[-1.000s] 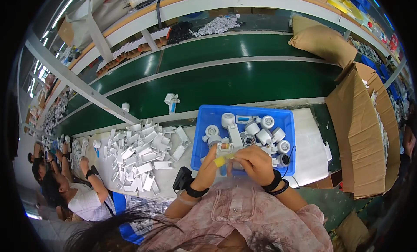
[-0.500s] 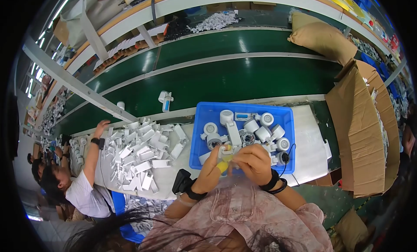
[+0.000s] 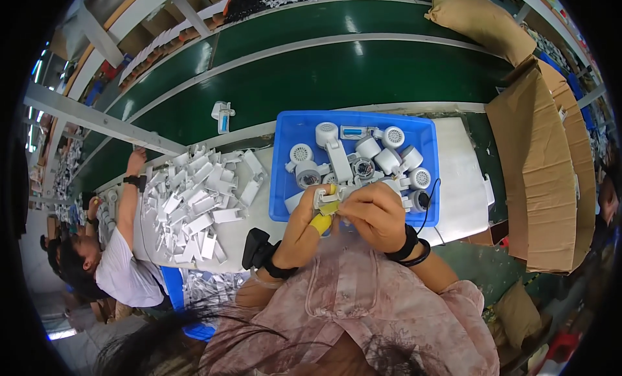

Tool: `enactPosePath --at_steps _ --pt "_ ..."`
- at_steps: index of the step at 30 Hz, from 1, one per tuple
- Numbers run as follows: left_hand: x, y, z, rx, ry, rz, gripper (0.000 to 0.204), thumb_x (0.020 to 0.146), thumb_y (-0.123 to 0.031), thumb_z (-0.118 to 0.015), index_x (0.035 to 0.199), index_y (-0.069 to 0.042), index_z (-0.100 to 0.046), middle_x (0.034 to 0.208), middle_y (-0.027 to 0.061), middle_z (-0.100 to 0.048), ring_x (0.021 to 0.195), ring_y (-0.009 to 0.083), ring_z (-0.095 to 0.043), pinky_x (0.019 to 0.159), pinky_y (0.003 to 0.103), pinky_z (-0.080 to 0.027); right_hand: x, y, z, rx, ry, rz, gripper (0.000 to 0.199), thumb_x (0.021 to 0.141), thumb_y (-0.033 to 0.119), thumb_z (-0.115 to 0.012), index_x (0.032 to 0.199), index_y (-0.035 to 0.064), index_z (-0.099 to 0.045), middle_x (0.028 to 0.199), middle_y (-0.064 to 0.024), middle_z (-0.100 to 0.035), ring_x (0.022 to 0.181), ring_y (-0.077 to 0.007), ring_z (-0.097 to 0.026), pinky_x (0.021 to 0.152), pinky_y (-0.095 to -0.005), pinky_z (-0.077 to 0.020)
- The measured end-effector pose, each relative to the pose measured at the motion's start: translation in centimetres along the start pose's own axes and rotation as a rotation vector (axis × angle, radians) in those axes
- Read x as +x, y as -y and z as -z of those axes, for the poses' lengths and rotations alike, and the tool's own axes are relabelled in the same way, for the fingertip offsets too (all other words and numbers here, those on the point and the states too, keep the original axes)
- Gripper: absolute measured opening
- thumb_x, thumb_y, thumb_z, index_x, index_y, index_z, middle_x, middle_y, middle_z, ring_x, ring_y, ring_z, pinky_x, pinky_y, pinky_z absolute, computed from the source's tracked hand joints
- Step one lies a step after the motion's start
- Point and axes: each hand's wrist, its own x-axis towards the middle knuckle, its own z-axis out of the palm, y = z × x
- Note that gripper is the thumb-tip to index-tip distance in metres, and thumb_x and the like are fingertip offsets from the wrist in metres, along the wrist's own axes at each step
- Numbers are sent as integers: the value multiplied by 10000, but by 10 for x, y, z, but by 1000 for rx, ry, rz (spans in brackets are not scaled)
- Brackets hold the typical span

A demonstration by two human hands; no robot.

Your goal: Assembling small plastic parts at an industrial assembly line workbench.

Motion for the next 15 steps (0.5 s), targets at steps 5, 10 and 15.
enactPosePath --at_steps 5,10,15 --pt "3 0 0 16 2 -36 393 904 -21 -353 1297 1 -352 976 80 -533 758 127 -527 678 248 -414 2 0 5 2 52 17 266 690 -87 -719 910 44 -648 851 -85 -604 721 -205 -589 618 -288 -455" --pt "3 -1 1 42 -27 -30 426 842 5 -397 1267 25 -373 971 134 -535 809 193 -534 726 289 -439 3 -2 4 1 47 33 273 682 -87 -722 909 48 -650 846 -80 -603 706 -206 -584 619 -291 -454" --pt "3 1 2 39 3 11 423 835 -10 -405 1257 18 -386 946 129 -542 776 197 -539 689 293 -444 4 -2 4 -4 5 64 281 623 5 -764 882 79 -683 827 -40 -616 644 -197 -534 560 -302 -389"
